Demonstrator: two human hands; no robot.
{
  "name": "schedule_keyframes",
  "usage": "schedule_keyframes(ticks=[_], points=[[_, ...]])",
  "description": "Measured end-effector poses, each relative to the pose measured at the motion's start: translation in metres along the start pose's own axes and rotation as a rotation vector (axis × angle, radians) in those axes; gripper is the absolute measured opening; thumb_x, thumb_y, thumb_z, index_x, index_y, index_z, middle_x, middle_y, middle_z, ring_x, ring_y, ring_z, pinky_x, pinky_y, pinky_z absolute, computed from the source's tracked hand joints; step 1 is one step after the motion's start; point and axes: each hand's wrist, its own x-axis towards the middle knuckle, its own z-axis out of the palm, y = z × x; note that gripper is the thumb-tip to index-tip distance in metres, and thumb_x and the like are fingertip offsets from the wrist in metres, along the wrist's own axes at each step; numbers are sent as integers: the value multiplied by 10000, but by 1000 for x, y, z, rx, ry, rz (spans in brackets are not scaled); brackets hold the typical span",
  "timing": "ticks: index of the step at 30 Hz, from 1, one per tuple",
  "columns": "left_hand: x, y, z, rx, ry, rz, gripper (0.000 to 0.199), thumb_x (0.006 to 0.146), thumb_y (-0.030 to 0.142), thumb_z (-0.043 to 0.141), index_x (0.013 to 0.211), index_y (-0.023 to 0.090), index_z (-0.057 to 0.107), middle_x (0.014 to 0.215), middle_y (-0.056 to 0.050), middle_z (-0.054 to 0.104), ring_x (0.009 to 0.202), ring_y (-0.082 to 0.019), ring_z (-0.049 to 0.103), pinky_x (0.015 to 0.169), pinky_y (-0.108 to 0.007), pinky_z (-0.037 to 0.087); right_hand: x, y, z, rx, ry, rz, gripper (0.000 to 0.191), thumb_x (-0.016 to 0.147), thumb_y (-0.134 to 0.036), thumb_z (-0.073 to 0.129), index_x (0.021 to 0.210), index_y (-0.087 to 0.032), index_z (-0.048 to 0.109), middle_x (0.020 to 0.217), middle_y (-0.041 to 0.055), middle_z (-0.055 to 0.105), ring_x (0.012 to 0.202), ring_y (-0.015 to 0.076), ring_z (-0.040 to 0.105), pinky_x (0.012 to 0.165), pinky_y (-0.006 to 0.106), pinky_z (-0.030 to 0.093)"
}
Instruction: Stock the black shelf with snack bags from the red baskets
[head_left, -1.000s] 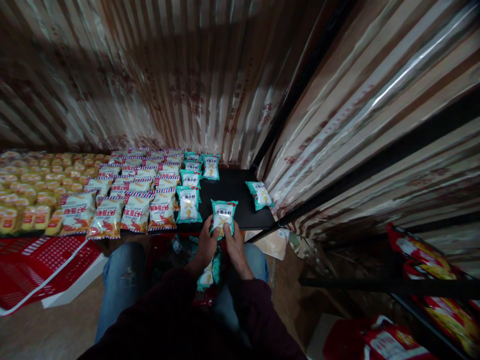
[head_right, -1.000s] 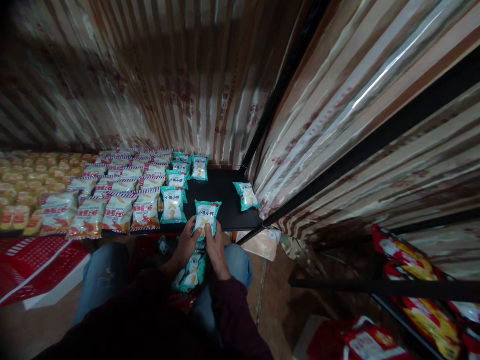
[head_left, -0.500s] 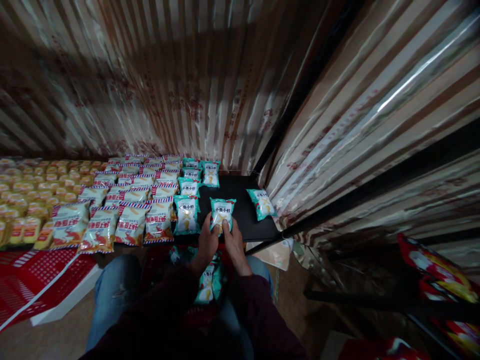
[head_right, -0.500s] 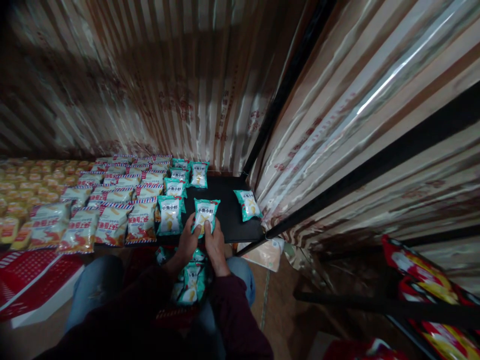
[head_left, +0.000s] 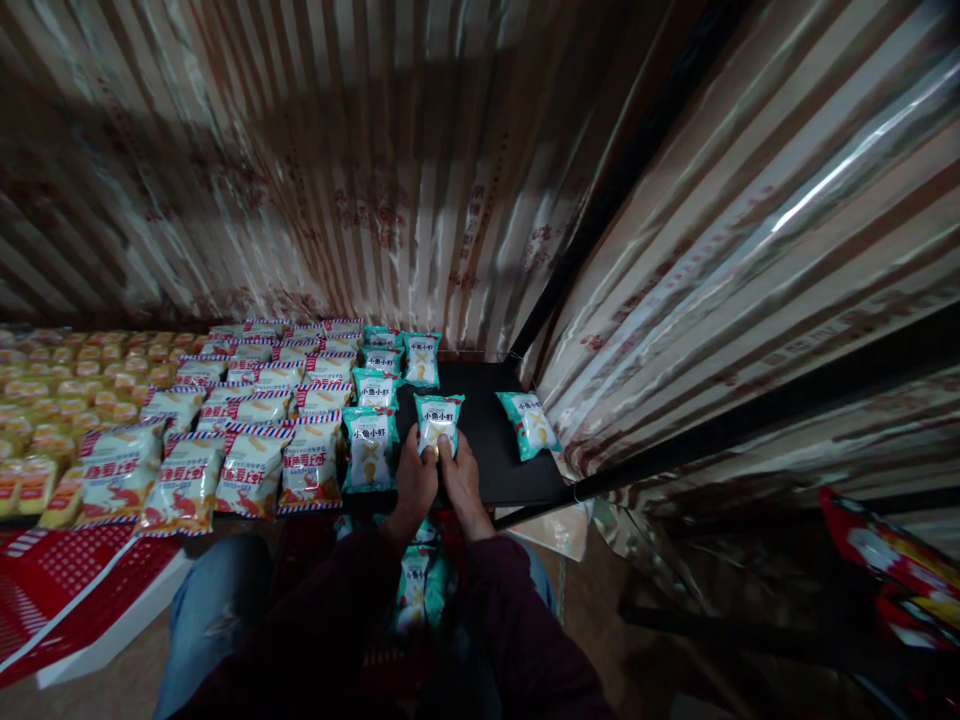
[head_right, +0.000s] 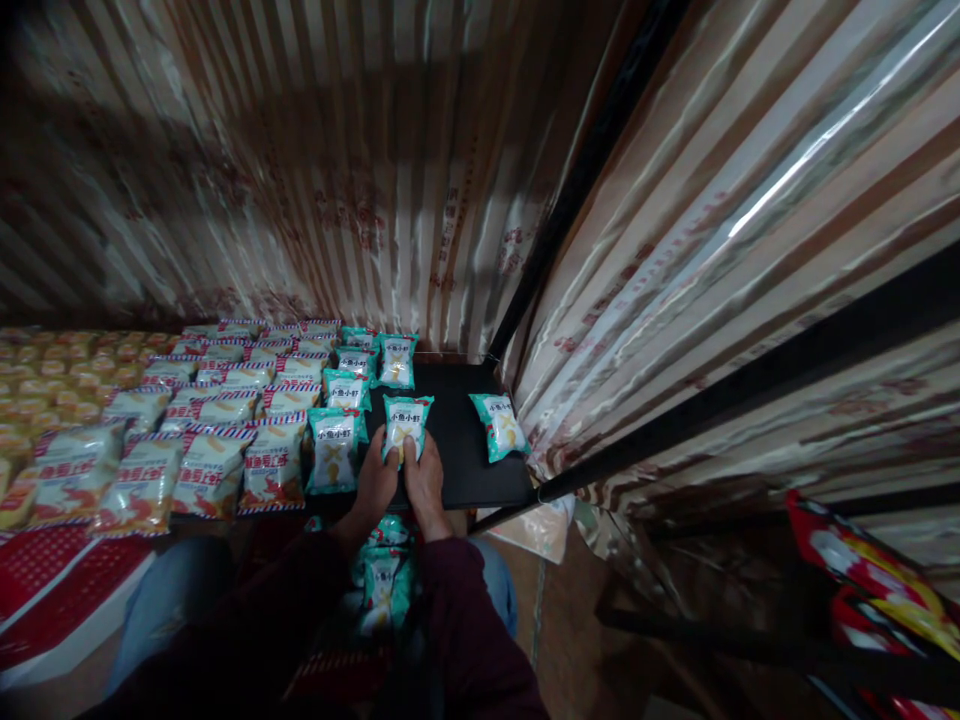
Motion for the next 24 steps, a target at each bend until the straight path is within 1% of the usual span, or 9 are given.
schedule_keyframes(ticks=[2,7,11,15,19,24], points=[[3,3,1,5,7,-4,559,811,266,491,1359,173,429,1425,-120,475,1325,-259,409,1122,-371,255,4,-1,1,-6,-22,8,547,890,-563,386,1190,-153,591,1118,133,665,997,259,620,899,386,455],[7,13,1,169,10,-17,562,852,231,414,1389,69,384,1438,-184,442,1320,-259,430,1107,-361,297,12,-5,3,5,-39,11,513,897,-539,394,1190,-165,589,1120,109,670,995,235,624,896,344,461],[12,17,2,228,29,0,538,858,210,391,1379,78,395,1429,-174,459,1311,-242,445,1102,-349,319,19,-8,5,-23,-32,30,520,903,-535,378,1206,-164,579,1137,111,667,1008,237,626,904,342,461],[18,19,6,254,49,17,530,859,211,385,1373,80,400,1421,-171,471,1304,-240,454,1099,-351,327,27,-9,8,-33,-39,10,517,905,-532,365,1204,-168,576,1129,108,671,1002,239,632,887,337,469],[26,20,10,295,58,32,529,857,201,384,1374,93,400,1419,-156,476,1303,-222,455,1094,-328,330,37,-10,12,-48,-29,11,519,905,-518,350,1194,-153,579,1130,116,668,1007,246,631,886,343,469],[36,22,12,307,85,70,497,882,241,357,1361,125,420,1383,-146,513,1281,-214,476,1079,-322,347,50,-10,17,-54,-39,-2,539,902,-532,347,1220,-155,564,1120,118,670,990,245,634,881,343,474]])
